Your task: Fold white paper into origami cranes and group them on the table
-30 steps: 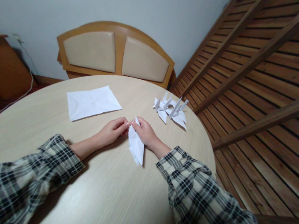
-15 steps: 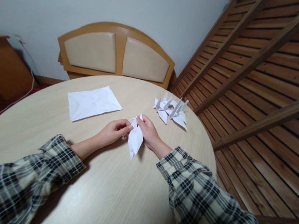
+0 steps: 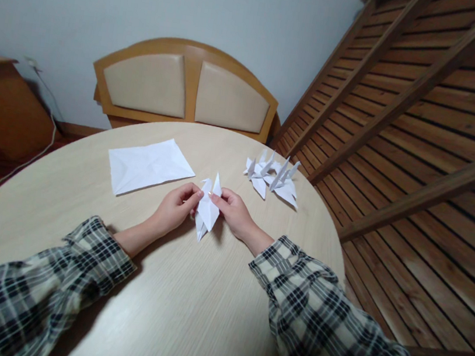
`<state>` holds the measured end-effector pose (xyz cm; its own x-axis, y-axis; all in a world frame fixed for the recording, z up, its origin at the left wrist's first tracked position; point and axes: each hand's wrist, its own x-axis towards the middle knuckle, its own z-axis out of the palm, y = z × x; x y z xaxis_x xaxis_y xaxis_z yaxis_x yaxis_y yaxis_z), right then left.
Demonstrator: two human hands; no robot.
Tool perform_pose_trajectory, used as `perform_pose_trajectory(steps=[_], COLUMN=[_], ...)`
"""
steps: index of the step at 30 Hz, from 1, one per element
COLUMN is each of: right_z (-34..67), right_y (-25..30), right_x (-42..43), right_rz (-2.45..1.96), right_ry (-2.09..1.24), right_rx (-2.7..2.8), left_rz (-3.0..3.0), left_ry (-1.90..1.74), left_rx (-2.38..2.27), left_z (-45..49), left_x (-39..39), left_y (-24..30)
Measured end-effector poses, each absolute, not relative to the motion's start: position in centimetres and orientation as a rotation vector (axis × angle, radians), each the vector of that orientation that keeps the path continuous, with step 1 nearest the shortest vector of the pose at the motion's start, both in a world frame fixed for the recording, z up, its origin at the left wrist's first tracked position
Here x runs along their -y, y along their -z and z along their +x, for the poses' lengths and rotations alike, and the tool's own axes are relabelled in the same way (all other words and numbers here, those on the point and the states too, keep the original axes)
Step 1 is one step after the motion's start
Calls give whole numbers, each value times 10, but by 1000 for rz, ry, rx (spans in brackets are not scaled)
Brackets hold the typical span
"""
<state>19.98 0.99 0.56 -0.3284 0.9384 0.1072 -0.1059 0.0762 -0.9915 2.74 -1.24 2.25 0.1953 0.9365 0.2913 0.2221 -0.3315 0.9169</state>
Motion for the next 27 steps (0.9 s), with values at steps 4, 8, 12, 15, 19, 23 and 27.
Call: perform_pose_trajectory(steps=[4,8,12,15,19,23,27], right_z=[199,197,197,198,201,201,201], right_y=[-3,5,12,12,6,-3,-4], right_x=[-11,-15,-19,-20,-20,-15,-11], right_rz=[-905,-933,-964,-980,-1029,-1034,-995], right_ry=[-1399,-1341,-1231,-1146,-974,-809,-828], right_rx=[1431,1442,1471,1501,1523,1548,1547], left_rz=[1685,1657,1598,1668,1774,1763,1740], left_ry=[-1167,-1162,-1192,-1149,-981,-936,-984], left_rx=[-1087,-1059,-1052,-1082,-1101,-1101,-1105], left_z=[28,30,30,29,29,30,29], left_x=[13,14,15,15,16,16,12], left_y=[-23,-23,-24,-24,-25,-27,-25])
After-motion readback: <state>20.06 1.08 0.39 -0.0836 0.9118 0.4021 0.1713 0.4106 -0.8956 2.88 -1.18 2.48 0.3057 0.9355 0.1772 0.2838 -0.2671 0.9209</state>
